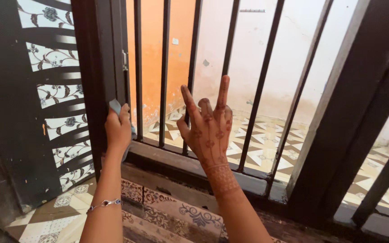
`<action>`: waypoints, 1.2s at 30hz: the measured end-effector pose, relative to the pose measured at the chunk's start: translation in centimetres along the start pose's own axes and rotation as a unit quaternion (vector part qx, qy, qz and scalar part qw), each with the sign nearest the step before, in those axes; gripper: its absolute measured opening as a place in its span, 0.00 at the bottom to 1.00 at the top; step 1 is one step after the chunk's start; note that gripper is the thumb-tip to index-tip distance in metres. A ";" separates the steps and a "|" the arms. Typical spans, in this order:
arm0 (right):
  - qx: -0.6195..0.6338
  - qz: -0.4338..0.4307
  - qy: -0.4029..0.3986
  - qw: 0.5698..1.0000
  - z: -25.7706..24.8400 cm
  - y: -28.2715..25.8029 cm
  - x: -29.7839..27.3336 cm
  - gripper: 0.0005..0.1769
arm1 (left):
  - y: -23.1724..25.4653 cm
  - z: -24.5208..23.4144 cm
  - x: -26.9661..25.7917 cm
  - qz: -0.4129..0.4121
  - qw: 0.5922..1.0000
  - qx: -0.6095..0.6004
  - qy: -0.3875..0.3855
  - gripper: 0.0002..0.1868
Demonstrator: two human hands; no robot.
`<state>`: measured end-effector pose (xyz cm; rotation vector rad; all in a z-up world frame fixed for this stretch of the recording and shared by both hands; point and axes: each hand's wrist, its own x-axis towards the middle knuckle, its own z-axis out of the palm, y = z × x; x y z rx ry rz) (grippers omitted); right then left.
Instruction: The person wipes the bars and frame of a metal window grill using a cloth, reaching between the bars to clean different sides and parts of the frame.
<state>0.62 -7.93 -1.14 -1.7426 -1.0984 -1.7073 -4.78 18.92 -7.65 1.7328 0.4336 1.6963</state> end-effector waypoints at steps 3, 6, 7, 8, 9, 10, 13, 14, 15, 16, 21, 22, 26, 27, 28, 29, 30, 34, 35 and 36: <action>-0.013 -0.007 0.017 1.000 -0.2 0.0 -0.2 0.43 | -1.8 0.2 -0.9 0.033 0.999 0.018 0.007 0.17; -0.014 -0.013 0.022 1.000 -0.3 -0.2 0.0 0.42 | -3.7 -0.1 -2.0 0.017 1.000 -0.001 -0.006 0.17; -0.008 -0.012 0.023 1.000 -0.4 -0.2 0.0 0.42 | -4.2 0.0 -2.3 0.003 1.000 -0.013 -0.020 0.17; -0.002 -0.010 0.024 1.000 -0.5 -0.2 -0.1 0.42 | -4.7 -0.1 -2.3 0.003 0.999 0.006 -0.036 0.17; -0.005 -0.010 0.017 1.000 -0.6 -0.2 0.0 0.42 | -5.0 -0.3 -2.2 0.004 0.998 0.027 -0.052 0.17; -0.008 -0.009 0.011 1.000 -0.5 -0.1 0.1 0.43 | -5.2 -0.9 -2.1 0.005 0.997 0.047 -0.067 0.18; -0.008 -0.008 0.003 1.000 -0.4 -0.2 -0.3 0.43 | -3.7 -4.3 -2.8 0.074 0.970 0.192 -0.127 0.18; -0.008 -0.009 0.005 1.000 -0.3 0.0 -0.4 0.43 | -2.1 -5.2 -3.1 0.044 0.955 0.254 -0.148 0.18; -0.008 -0.010 0.006 1.000 -0.1 0.1 -0.3 0.43 | -0.3 -6.6 -3.4 0.012 0.934 0.315 -0.169 0.19; -0.009 -0.011 0.006 1.000 0.1 0.3 -0.2 0.43 | 1.7 -7.7 -3.5 -0.020 0.907 0.375 -0.188 0.20; -0.027 -0.015 0.010 0.999 -0.1 0.0 -0.3 0.43 | 8.9 -9.2 2.1 -0.006 0.903 0.416 -0.105 0.19; -0.037 -0.016 0.014 0.999 -0.2 0.1 -0.3 0.43 | 9.1 -8.8 3.8 0.009 0.938 0.344 -0.048 0.18; -0.039 -0.016 -0.004 0.999 0.0 0.0 -0.4 0.43 | 7.4 -7.5 13.6 0.291 0.930 0.155 0.165 0.17; -0.033 -0.016 0.001 0.999 0.0 0.1 -0.4 0.42 | 6.7 -6.7 16.1 0.335 0.903 0.165 0.213 0.17; -0.028 -0.017 0.007 0.999 0.1 0.2 -0.4 0.41 | 6.1 -5.9 18.6 0.271 0.943 0.096 0.164 0.15; -0.019 -0.020 0.014 1.000 0.2 0.2 -0.4 0.40 | 5.5 -5.3 20.9 0.204 0.972 0.029 0.115 0.13; -0.017 -0.014 0.008 1.000 0.2 0.1 -0.4 0.41 | 4.4 -4.7 22.1 0.135 0.988 -0.039 0.061 0.13; 0.002 -0.012 0.000 1.000 0.2 0.1 -0.3 0.41 | -0.9 -1.3 20.1 0.285 0.949 0.119 0.058 0.28; 0.008 -0.012 -0.001 1.000 0.1 0.2 -0.4 0.41 | -2.1 -1.2 19.0 0.271 0.950 0.142 0.061 0.26; 0.009 -0.008 -0.003 1.000 0.1 0.3 -0.6 0.41 | -3.0 -1.2 17.7 0.257 0.950 0.164 0.063 0.25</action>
